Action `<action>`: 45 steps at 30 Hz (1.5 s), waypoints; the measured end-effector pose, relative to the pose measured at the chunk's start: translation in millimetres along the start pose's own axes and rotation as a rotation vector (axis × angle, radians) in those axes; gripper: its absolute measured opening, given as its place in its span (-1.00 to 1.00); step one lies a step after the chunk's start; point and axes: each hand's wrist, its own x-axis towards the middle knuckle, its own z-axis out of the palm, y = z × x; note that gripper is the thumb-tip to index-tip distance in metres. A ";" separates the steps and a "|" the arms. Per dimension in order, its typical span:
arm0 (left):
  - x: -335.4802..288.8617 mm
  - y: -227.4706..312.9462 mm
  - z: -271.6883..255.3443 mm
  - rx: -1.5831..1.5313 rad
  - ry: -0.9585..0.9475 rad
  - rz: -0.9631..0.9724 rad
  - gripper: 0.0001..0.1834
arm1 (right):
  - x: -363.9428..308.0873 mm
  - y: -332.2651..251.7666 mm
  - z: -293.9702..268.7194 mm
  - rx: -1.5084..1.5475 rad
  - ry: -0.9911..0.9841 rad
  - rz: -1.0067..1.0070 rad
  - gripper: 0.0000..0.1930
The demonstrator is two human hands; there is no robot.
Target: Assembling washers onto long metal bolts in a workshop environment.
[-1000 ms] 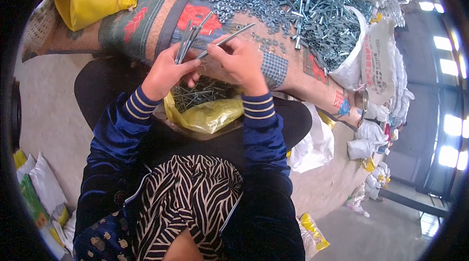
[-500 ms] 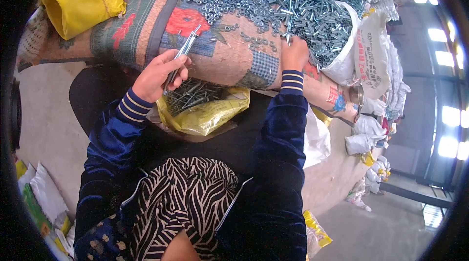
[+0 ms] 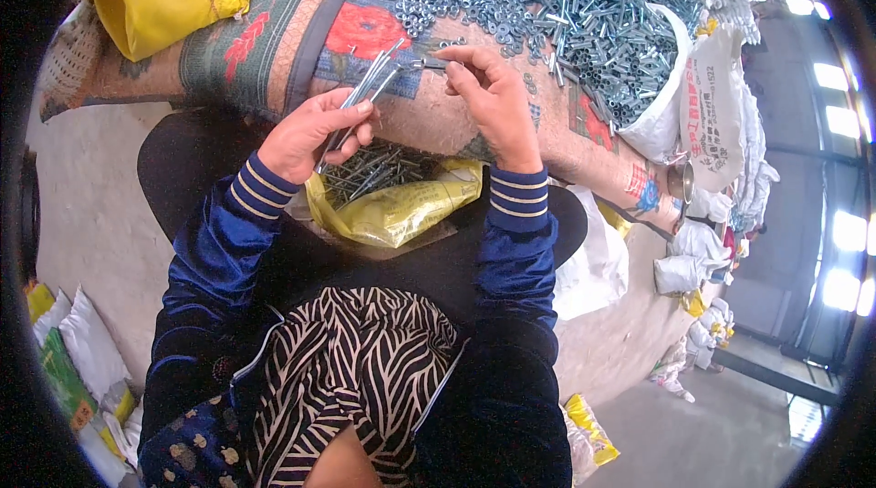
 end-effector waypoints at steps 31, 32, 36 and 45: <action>-6.8 18.1 2.3 -0.243 0.215 0.676 -0.78 | -31.0 19.1 69.2 0.755 0.124 0.230 -0.81; -10.8 23.1 -2.3 -0.280 0.258 0.635 -0.78 | -34.7 18.3 56.7 0.618 0.151 0.212 -0.80; -10.3 20.8 -6.9 -0.148 0.160 0.263 -0.78 | -47.7 10.2 31.8 0.294 0.178 0.191 -0.81; -6.1 2.4 12.6 -0.031 0.063 0.007 -0.76 | -40.0 16.5 74.8 0.064 0.046 0.133 -0.77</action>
